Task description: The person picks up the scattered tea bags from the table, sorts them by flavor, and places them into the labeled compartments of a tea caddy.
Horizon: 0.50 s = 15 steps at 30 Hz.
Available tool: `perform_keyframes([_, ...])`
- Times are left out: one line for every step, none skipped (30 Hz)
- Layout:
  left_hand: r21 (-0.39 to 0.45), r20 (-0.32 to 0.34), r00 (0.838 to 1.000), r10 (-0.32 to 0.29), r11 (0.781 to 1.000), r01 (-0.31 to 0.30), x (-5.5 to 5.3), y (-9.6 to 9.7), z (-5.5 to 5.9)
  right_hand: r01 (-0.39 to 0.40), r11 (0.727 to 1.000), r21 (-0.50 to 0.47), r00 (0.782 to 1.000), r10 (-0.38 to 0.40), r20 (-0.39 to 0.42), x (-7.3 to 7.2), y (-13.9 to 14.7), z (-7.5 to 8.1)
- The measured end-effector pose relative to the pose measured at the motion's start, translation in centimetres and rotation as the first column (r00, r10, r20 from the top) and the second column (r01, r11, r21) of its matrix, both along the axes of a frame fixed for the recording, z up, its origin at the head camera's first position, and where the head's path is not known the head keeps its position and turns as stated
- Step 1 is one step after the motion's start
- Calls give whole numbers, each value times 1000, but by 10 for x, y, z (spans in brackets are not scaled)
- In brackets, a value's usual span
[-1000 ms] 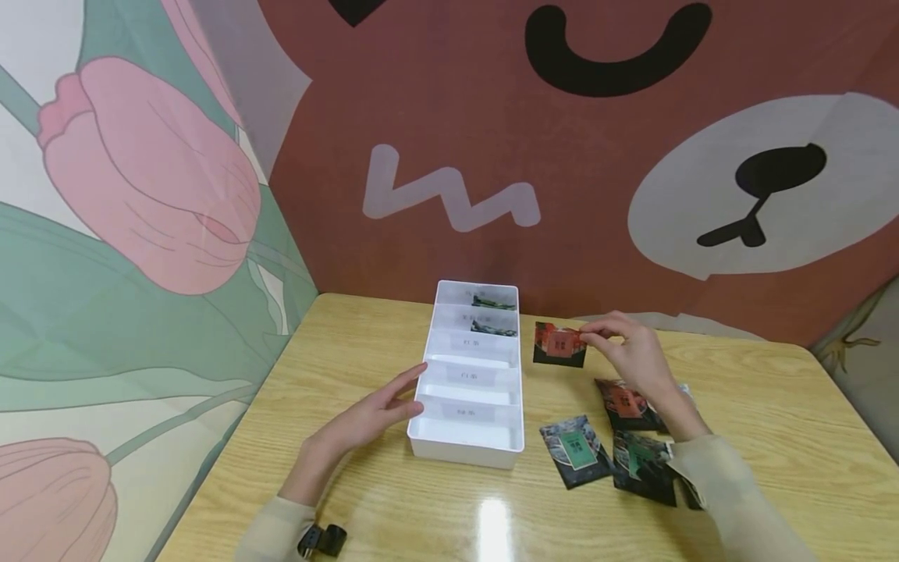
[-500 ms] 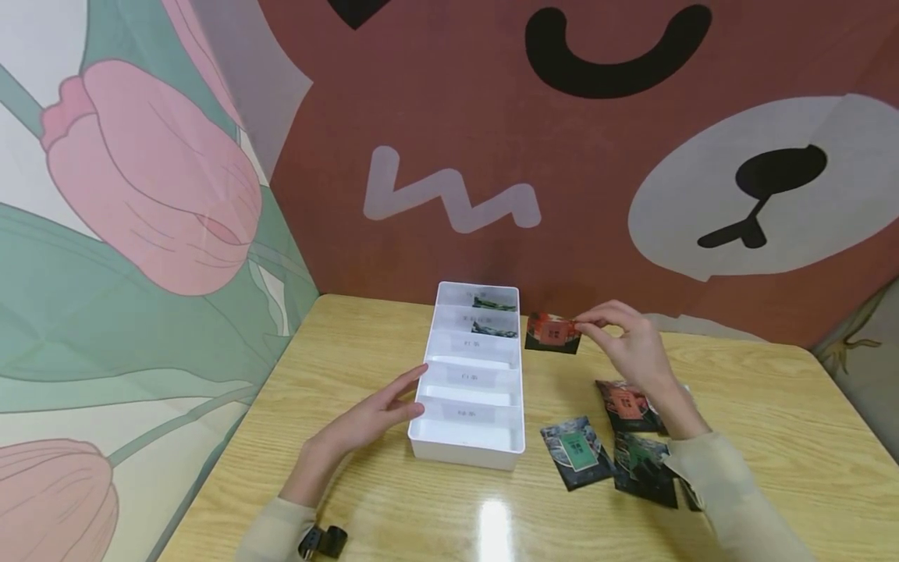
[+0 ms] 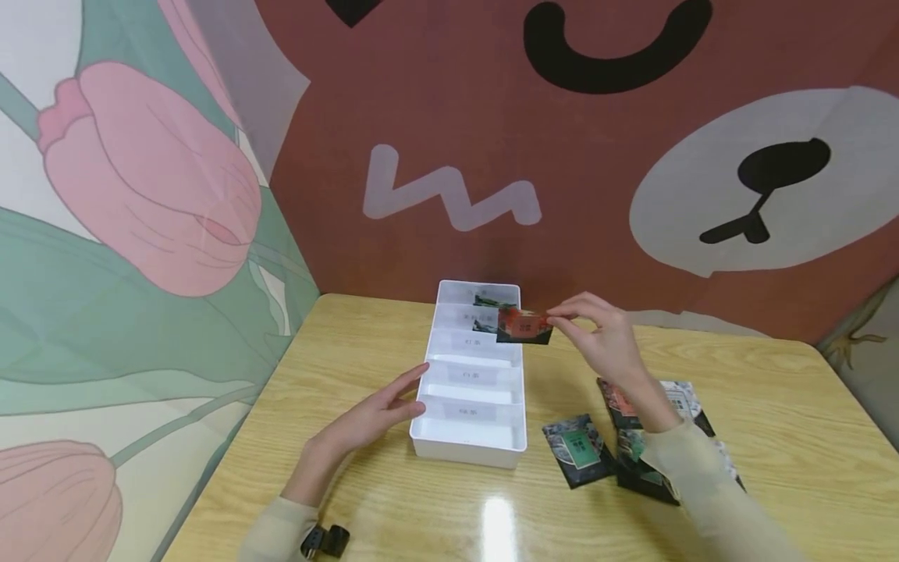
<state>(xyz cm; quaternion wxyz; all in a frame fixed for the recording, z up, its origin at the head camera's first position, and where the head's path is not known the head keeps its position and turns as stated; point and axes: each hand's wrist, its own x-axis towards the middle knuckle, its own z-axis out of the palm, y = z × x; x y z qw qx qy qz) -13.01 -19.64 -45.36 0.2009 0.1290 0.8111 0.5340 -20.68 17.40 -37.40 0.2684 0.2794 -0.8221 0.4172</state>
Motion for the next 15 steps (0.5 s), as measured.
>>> perform_keyframes([0,2,1000,2,1000,-2,0,0,0,-17,1000,-4,1000,17,-6,-1,-2,-1])
perform_keyframes([5,0,1000,1,1000,-1,0,1,0,-37,999,-9,999,37,-12,-1,-5,-2])
perform_keyframes([9,-4,1000,0,1000,0,0,1,0,-60,998,-15,998,59,-18,-2,-8,-4])
perform_keyframes([10,-5,1000,0,1000,0,1,1,0,-76,997,-19,997,76,-20,-2,-10,-5])
perform_keyframes([9,-8,1000,0,1000,0,1,1,0,-90,996,-21,996,89,-20,-3,-13,-6])
perform_keyframes([9,-13,1000,-2,1000,2,1,1,1,-100,995,-20,995,100,-20,-3,-16,-8])
perform_keyframes([10,-19,1000,-4,1000,5,1,1,1,-108,994,-17,994,107,-18,-3,-19,-10])
perform_keyframes([11,-22,1000,-8,1000,8,0,1,1,-113,993,-13,994,113,-14,-3,-21,-11])
perform_keyframes([9,-21,1000,-9,1000,9,0,1,0,-113,994,-4,993,113,-13,-3,-24,-13])
perform_keyframes([8,-18,1000,-10,1000,10,0,1,0,-113,994,4,994,113,-11,-2,-26,-15])
perform_keyframes([8,-19,1000,-10,1000,11,0,0,0,-111,994,13,994,111,-11,-2,-28,-17])
perform_keyframes([9,-22,1000,-12,1000,13,-1,0,0,-115,993,14,993,115,-12,-1,-30,-19])
perform_keyframes([8,-20,1000,-12,1000,12,-1,0,0,-115,993,18,993,115,-11,-1,-32,-21])
perform_keyframes([7,-17,1000,-11,1000,11,-1,0,-1,-114,993,22,993,115,-13,0,-33,-24])
perform_keyframes([5,-15,1000,-10,1000,10,-1,0,-1,-114,993,27,993,115,-13,0,-35,-25])
